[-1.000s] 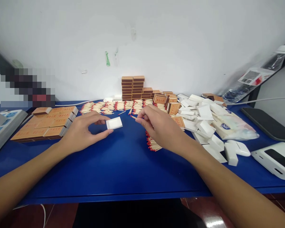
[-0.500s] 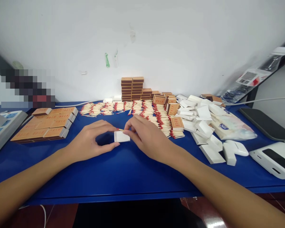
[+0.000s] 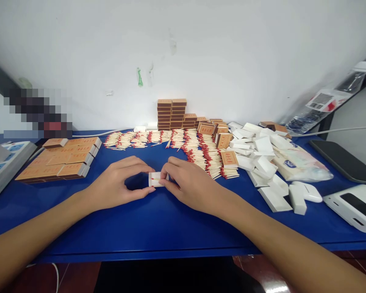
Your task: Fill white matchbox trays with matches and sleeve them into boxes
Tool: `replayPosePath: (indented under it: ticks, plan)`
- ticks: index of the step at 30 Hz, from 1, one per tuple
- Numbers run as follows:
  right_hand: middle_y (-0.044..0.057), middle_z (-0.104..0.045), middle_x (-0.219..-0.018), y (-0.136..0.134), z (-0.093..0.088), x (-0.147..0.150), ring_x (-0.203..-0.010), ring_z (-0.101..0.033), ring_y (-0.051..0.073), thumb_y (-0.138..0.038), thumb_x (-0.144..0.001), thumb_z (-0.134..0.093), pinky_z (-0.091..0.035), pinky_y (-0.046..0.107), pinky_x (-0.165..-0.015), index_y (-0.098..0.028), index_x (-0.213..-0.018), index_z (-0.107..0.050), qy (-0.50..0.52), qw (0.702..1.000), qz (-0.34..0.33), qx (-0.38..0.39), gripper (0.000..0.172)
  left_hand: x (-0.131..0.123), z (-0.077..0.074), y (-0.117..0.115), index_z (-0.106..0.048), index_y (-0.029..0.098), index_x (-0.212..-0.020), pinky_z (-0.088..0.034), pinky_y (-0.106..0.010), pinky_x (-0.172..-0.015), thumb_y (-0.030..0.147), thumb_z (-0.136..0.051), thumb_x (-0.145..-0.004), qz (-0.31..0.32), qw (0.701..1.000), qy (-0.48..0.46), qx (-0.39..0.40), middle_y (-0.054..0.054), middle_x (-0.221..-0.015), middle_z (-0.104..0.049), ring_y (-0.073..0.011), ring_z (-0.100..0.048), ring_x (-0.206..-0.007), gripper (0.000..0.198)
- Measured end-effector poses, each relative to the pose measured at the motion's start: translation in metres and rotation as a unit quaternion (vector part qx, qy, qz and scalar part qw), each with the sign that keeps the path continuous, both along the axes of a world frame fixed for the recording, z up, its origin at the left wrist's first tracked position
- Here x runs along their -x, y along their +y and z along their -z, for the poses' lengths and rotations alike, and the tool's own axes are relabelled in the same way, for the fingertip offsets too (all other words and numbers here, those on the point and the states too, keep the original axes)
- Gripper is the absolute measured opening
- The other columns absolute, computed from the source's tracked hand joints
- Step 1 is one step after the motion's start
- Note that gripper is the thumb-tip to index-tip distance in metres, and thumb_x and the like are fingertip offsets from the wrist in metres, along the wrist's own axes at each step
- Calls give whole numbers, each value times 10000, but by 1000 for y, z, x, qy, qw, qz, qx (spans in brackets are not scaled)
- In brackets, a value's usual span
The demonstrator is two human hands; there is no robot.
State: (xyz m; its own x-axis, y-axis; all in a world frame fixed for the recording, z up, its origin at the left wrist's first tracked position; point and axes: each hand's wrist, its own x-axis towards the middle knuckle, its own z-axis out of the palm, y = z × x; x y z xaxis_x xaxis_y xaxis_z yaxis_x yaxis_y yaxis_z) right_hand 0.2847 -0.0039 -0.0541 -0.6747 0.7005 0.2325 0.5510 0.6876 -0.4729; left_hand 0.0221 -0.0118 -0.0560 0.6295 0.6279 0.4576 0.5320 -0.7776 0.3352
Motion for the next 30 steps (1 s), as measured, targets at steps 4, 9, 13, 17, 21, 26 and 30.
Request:
replayPosePath:
  ticks: [4, 9, 13, 17, 21, 26, 30]
  plan:
    - [33, -630, -996, 1, -3, -1, -763, -583, 154, -268, -1076, -608, -422, 314, -691, -214, -1057, -719, 4, 1000, -6, -8, 126, 0, -1, -1, -747, 187, -1166, -594, -375, -873, 313, -793, -970, 6, 1000, -6, 12, -70, -1099, -777, -223, -715, -985, 237]
    - [3, -623, -775, 15, -24, -25, -709, -570, 166, -367, -1052, -633, -413, 313, -673, -223, -949, -732, 11, 999, 30, -19, 202, 2, -1, 1, -764, 207, -1160, -569, -364, -874, 318, -814, -962, 2, 999, 1, 43, -55, -1084, -768, -214, -703, -980, 232]
    - [1, -679, -763, 23, -48, -63, -659, -581, 166, -448, -983, -699, -384, 305, -582, -268, -942, -785, -127, 985, 23, 115, 203, 5, 0, 3, -781, 200, -1171, -554, -362, -845, 347, -832, -951, -8, 998, 14, 60, -49, -1029, -747, -211, -686, -941, 269]
    - [16, -747, -873, 22, -57, -80, -781, -671, 205, -489, -889, -783, -455, 313, -666, -329, -1000, -857, -194, 966, 4, 173, 209, 6, 0, 4, -787, 196, -1170, -537, -353, -809, 370, -827, -954, -9, 997, 20, 69, -39, -974, -723, -205, -671, -910, 280]
    - [18, -718, -800, 22, -53, -73, -721, -658, 213, -407, -820, -788, -424, 323, -625, -310, -930, -865, -244, 952, 23, 186, 166, 6, 0, 3, -788, 195, -1183, -530, -354, -810, 381, -822, -957, -7, 997, 25, 77, -41, -975, -719, -205, -664, -910, 294]
    - [14, -722, -801, 21, -52, -65, -721, -653, 210, -414, -814, -764, -408, 316, -625, -293, -883, -837, -253, 947, 33, 194, 158, 5, 0, 2, -787, 198, -1184, -531, -352, -818, 384, -813, -965, -6, 996, 27, 83, -42, -971, -722, -204, -664, -912, 289]
    - [6, -715, -814, 17, -52, -62, -723, -638, 192, -366, -822, -733, -409, 302, -637, -273, -852, -788, -250, 946, 32, 203, 112, 4, 0, 1, -788, 197, -1191, -536, -351, -826, 378, -813, -965, -6, 996, 28, 87, -43, -973, -723, -204, -669, -915, 291]
